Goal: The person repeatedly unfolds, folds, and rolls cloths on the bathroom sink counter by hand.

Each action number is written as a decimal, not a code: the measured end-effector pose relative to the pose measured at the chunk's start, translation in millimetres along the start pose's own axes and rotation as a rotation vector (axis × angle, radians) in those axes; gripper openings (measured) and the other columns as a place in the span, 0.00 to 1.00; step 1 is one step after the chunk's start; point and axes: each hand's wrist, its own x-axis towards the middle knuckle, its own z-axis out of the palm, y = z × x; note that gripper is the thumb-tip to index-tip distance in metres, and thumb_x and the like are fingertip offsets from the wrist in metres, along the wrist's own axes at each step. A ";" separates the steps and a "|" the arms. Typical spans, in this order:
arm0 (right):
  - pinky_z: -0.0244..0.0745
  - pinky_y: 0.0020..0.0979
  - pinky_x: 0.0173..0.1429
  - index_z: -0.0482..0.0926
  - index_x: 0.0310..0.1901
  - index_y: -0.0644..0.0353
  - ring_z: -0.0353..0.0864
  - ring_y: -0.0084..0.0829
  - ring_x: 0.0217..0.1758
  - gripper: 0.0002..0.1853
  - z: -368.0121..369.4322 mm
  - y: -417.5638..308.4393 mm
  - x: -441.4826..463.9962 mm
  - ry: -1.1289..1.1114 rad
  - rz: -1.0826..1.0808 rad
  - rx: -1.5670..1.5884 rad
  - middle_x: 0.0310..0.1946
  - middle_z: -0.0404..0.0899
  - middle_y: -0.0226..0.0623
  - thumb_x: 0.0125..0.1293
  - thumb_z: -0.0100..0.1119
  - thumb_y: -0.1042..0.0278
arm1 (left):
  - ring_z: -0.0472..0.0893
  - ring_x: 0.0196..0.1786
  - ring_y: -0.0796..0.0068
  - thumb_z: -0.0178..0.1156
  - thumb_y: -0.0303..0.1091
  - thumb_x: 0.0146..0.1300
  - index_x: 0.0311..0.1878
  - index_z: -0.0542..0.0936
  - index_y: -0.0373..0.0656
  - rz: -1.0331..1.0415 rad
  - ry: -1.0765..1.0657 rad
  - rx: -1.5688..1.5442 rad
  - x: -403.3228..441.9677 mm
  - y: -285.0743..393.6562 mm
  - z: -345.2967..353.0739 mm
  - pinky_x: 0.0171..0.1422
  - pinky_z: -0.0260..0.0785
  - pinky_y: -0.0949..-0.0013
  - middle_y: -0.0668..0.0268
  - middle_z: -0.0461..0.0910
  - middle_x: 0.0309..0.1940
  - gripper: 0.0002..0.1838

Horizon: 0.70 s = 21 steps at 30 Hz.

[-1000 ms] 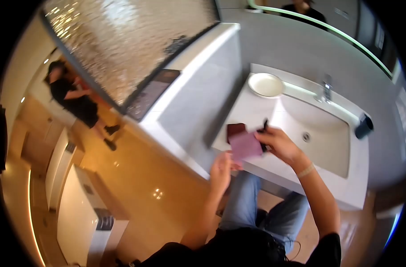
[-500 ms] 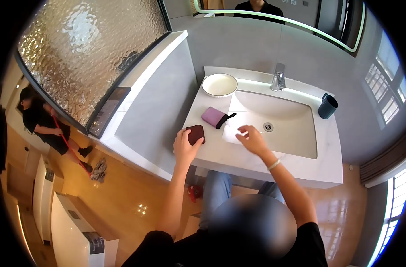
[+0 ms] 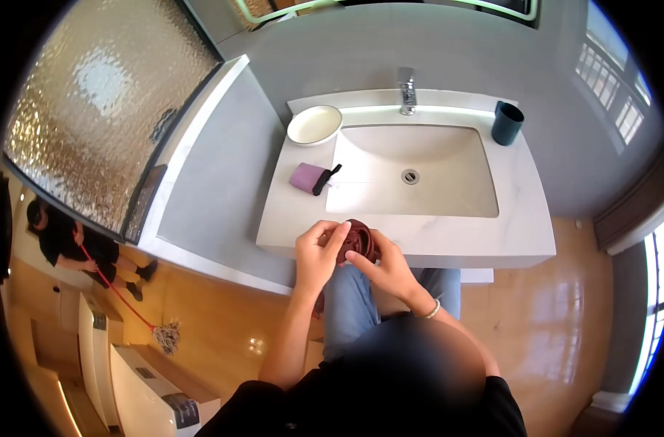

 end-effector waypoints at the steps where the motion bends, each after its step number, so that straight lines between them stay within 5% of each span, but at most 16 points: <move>1: 0.78 0.28 0.49 0.79 0.54 0.69 0.82 0.25 0.46 0.18 -5.8 0.7 0.2 0.012 0.025 0.025 0.40 0.83 0.35 0.71 0.67 0.63 | 0.76 0.22 0.84 0.68 0.39 0.71 0.38 0.83 0.35 -0.105 -0.041 -0.096 1.8 4.2 -0.4 0.21 0.66 0.76 0.67 0.81 0.24 0.14; 3: 0.76 0.26 0.46 0.80 0.53 0.71 0.77 0.19 0.38 0.16 -32.6 -12.6 -3.7 -0.070 0.106 0.130 0.34 0.81 0.29 0.79 0.56 0.63 | 0.76 0.22 0.84 0.68 0.39 0.71 0.38 0.83 0.35 -0.241 -0.074 -0.165 9.4 11.4 -10.8 0.20 0.66 0.76 0.68 0.82 0.26 0.14; 5: 0.75 0.26 0.45 0.81 0.51 0.71 0.76 0.18 0.38 0.19 -50.6 -21.7 -6.2 -0.070 0.076 0.120 0.33 0.81 0.28 0.81 0.53 0.59 | 0.80 0.33 0.84 0.67 0.39 0.71 0.39 0.83 0.35 -0.112 -0.202 -0.118 17.5 -0.2 -19.1 0.35 0.72 0.77 0.69 0.83 0.31 0.14; 8: 0.74 0.25 0.44 0.81 0.46 0.69 0.76 0.18 0.37 0.18 -72.6 -44.4 -3.0 -0.115 0.152 0.044 0.30 0.80 0.28 0.80 0.53 0.59 | 0.82 0.40 0.80 0.68 0.37 0.71 0.48 0.83 0.34 -0.250 -0.590 -0.166 24.1 5.8 -20.2 0.48 0.74 0.75 0.67 0.85 0.38 0.14; 12: 0.75 0.25 0.37 0.79 0.43 0.67 0.79 0.20 0.33 0.13 -88.1 -103.4 4.8 -0.202 0.223 0.066 0.29 0.80 0.31 0.75 0.62 0.63 | 0.83 0.41 0.78 0.67 0.36 0.70 0.50 0.83 0.32 -0.335 -0.772 -0.106 28.1 35.1 -8.3 0.49 0.76 0.74 0.67 0.84 0.39 0.15; 15: 0.76 0.26 0.33 0.77 0.42 0.67 0.80 0.22 0.30 0.14 -87.0 -120.3 7.5 -0.152 0.258 -0.061 0.28 0.80 0.32 0.68 0.71 0.66 | 0.81 0.44 0.77 0.64 0.35 0.72 0.50 0.82 0.31 -0.023 -0.779 -0.037 36.8 22.8 -0.7 0.51 0.75 0.73 0.69 0.79 0.42 0.14; 16: 0.78 0.26 0.33 0.75 0.44 0.66 0.80 0.22 0.29 0.15 -84.1 -127.5 8.2 -0.116 0.269 -0.152 0.30 0.81 0.34 0.63 0.73 0.74 | 0.79 0.46 0.77 0.62 0.34 0.73 0.49 0.81 0.30 -0.079 -0.735 -0.201 33.3 28.2 2.8 0.52 0.73 0.73 0.70 0.75 0.44 0.13; 21: 0.79 0.27 0.36 0.75 0.52 0.66 0.80 0.25 0.32 0.16 -98.4 -136.1 9.9 -0.056 0.103 -0.271 0.37 0.81 0.37 0.61 0.62 0.80 | 0.73 0.39 0.86 0.54 0.42 0.80 0.50 0.83 0.35 -0.235 -0.643 -0.316 35.3 23.3 2.0 0.43 0.67 0.78 0.76 0.78 0.35 0.17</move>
